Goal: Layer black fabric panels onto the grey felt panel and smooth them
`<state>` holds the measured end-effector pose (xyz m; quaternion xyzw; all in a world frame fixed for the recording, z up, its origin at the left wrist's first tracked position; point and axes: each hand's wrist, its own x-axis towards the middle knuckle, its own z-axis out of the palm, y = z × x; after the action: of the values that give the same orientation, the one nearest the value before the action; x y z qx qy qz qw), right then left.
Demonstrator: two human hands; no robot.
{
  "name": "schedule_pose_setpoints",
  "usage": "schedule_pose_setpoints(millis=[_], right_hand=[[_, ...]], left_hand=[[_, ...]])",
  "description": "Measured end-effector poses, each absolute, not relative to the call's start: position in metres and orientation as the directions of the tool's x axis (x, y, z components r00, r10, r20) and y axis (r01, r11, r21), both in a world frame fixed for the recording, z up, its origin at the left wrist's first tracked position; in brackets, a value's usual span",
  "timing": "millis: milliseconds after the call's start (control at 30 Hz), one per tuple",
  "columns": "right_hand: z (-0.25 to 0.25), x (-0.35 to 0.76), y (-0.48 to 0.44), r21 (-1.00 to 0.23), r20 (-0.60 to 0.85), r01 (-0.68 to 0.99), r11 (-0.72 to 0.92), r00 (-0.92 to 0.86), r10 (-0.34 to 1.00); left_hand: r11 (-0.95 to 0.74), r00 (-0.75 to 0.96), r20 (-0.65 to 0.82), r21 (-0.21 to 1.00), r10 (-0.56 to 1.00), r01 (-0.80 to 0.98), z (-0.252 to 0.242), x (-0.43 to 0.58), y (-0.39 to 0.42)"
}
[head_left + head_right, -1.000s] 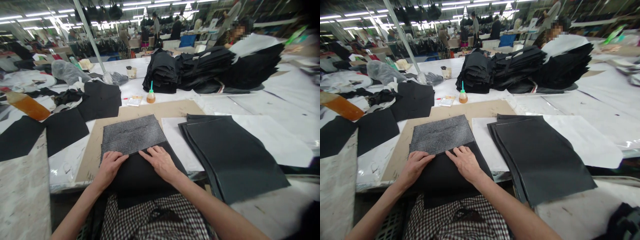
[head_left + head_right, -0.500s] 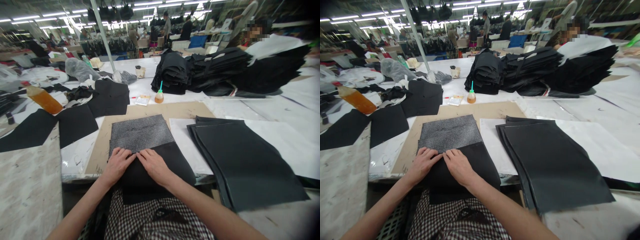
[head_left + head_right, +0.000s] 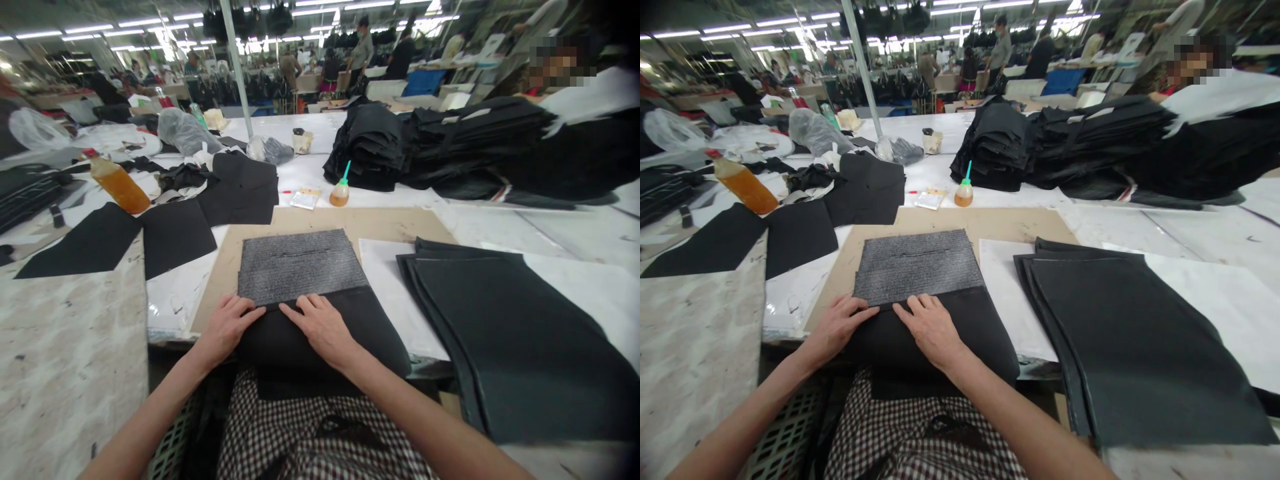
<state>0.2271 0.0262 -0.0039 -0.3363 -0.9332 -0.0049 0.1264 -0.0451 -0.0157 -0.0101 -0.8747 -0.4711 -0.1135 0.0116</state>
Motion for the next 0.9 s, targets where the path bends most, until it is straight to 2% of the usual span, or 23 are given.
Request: schedule_pose_setpoints(millis=[167, 267, 367, 533, 600, 900], right_hand=[[0.002, 0.214, 0.023, -0.030, 0.253, 0.631, 0.775, -0.745, 0.617], [-0.001, 0.196, 0.015, -0.045, 0.295, 0.605, 0.795, -0.752, 0.589], [-0.009, 0.180, 0.009, -0.089, 0.327, 0.581, 0.809, -0.750, 0.575], [-0.014, 0.175, 0.008, -0.143, 0.315, 0.583, 0.800, -0.739, 0.596], [-0.012, 0.176, 0.009, -0.148, 0.309, 0.581, 0.800, -0.741, 0.596], [-0.007, 0.173, 0.008, -0.131, 0.285, 0.591, 0.796, -0.747, 0.601]], left_hand=[[-0.555, 0.545, 0.170, 0.013, 0.821, 0.832, 0.000, -0.038, -0.019], [-0.549, 0.541, 0.164, 0.005, 0.825, 0.836, 0.001, -0.037, -0.021], [-0.521, 0.503, 0.186, 0.069, 0.844, 0.851, -0.004, -0.044, -0.023], [-0.467, 0.403, 0.270, 0.246, 0.874, 0.849, -0.017, -0.066, -0.028], [-0.464, 0.393, 0.280, 0.270, 0.876, 0.844, -0.019, -0.072, -0.030], [-0.520, 0.477, 0.258, 0.138, 0.840, 0.843, -0.015, -0.072, -0.036]])
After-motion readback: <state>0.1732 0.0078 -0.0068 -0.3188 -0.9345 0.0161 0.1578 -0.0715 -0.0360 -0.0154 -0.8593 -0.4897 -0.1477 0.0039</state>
